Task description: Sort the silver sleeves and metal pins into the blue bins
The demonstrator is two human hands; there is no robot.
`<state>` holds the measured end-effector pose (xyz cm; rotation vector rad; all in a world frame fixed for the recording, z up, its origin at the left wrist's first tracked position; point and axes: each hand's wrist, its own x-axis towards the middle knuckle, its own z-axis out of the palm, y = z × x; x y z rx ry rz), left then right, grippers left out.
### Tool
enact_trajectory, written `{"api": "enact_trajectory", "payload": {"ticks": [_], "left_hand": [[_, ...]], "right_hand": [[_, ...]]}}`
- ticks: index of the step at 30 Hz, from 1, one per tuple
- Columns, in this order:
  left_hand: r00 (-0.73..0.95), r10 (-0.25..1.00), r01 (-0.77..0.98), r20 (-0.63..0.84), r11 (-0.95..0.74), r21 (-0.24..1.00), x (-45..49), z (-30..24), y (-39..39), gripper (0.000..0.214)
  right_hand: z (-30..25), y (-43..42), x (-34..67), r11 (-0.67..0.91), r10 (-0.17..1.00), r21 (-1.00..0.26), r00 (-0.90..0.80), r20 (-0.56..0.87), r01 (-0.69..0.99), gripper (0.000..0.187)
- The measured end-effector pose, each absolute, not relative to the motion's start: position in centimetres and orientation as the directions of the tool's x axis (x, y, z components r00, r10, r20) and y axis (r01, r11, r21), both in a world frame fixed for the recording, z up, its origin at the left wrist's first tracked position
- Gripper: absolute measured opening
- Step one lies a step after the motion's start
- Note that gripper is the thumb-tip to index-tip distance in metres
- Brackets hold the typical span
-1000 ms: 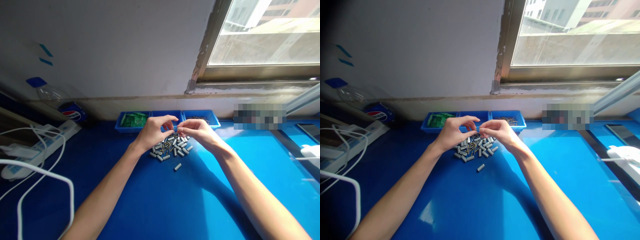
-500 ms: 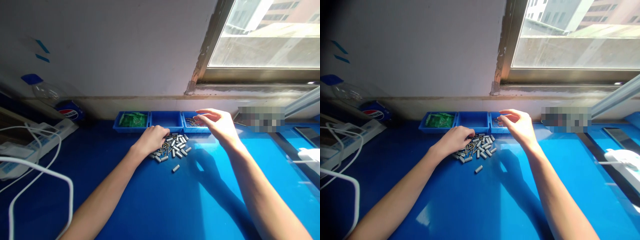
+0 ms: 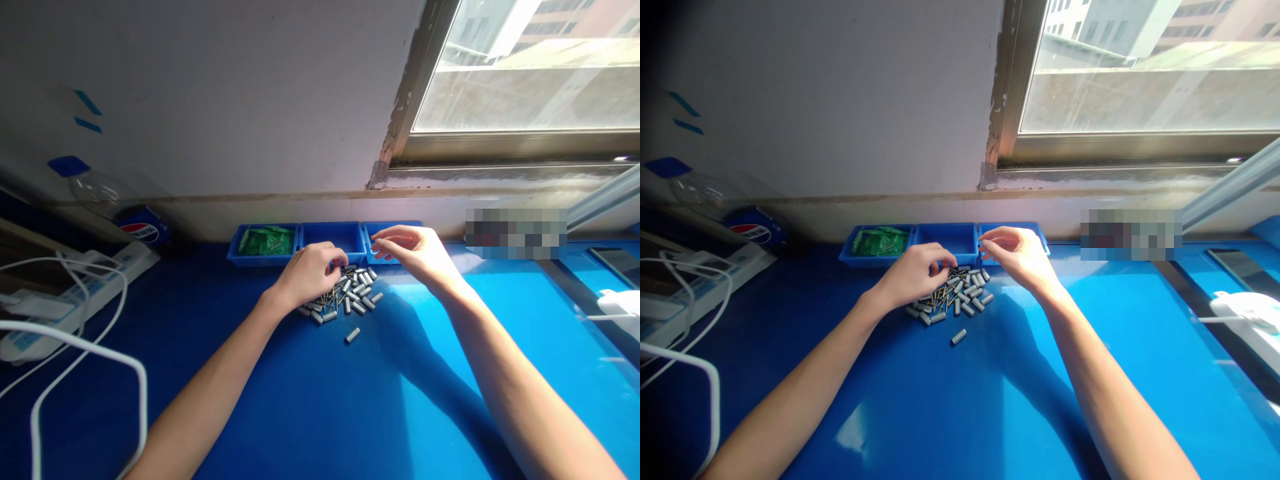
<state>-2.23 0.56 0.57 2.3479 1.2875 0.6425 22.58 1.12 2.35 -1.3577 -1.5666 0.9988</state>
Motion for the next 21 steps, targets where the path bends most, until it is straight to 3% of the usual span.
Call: {"api": "enact_trajectory", "payload": {"ticks": [3,5,7,14,21], "left_hand": [[0.382,0.888,0.465,0.255,-0.423,0.778,-2.7,1.6,0.7,0.011],[0.35,0.909,0.349,0.224,-0.349,0.87,-2.8,2.1,0.7,0.006],[0.342,0.922,0.285,0.183,-0.287,0.914,-2.9,2.3,0.8,0.014],[0.322,0.933,0.24,0.161,-0.245,0.939,-3.0,1.9,1.0,0.038],[0.328,0.916,0.332,0.231,-0.341,0.879,-2.2,1.6,0.6,0.011]], "right_hand": [[2.2,1.0,22.5,0.106,0.987,-0.92,-0.153,0.051,0.378,0.02],[2.1,0.8,22.4,0.077,0.971,-0.931,-0.241,-0.011,0.356,0.026],[2.0,0.6,22.2,0.023,0.942,-0.96,-0.328,-0.073,0.279,0.035],[1.7,0.5,21.2,-0.08,0.937,-0.992,-0.331,-0.11,0.102,0.036],[1.8,0.5,21.0,-0.032,0.952,-0.992,-0.3,-0.068,0.124,0.031]]}}
